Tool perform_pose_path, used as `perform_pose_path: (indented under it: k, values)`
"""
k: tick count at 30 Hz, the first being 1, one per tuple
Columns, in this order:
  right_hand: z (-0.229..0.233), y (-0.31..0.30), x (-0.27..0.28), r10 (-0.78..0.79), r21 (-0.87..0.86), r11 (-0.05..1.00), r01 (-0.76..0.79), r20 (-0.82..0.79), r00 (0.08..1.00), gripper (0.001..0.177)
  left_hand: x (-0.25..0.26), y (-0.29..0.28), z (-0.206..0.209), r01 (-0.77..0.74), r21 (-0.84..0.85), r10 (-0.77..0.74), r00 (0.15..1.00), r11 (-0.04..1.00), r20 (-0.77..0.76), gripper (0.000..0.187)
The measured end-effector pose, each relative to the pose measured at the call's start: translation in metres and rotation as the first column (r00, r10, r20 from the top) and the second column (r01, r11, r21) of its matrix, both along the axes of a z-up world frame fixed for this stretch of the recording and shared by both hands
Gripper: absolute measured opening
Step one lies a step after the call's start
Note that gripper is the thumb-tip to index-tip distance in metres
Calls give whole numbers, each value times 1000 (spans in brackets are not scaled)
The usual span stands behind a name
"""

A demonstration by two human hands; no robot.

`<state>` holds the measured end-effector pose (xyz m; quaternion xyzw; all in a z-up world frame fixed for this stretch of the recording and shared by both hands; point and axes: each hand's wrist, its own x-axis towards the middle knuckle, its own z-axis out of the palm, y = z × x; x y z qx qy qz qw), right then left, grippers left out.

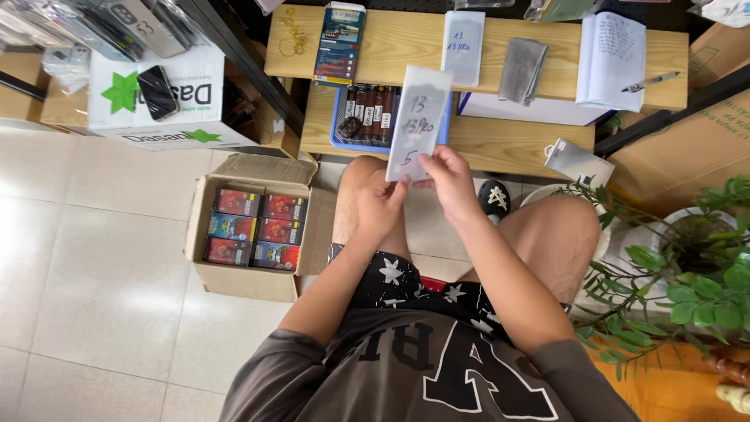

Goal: The person wipes mobile phone screen protectors with a cloth, inserts them into white paper sleeves, and organizes them on a wooden desk next to product boxes and handwritten notes.

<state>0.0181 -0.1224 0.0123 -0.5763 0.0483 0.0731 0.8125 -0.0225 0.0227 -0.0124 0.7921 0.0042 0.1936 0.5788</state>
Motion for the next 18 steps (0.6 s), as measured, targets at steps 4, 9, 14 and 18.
perform_pose_path:
  k: [4, 9, 14, 18]
  values:
    - [9, -18, -7, -104, 92, 991, 101, 23, 994, 28, -38, 24, 63, 86, 733, -24, 995, 674, -95, 59]
    - [-8, -38, -3, -59, 106, 993, 58, 1, 998, 17, -30, 36, 62, 283, 728, 210, 837, 625, -506, 102]
    - [-15, -42, -3, -42, 84, 996, 32, 121, 992, 21, 38, 47, 47, 214, 768, 156, 913, 604, -378, 56]
    - [-15, -47, 1, -11, 92, 996, 0, 123, 992, 23, 84, 1, 56, 141, 18, -136, 976, 990, -170, 34]
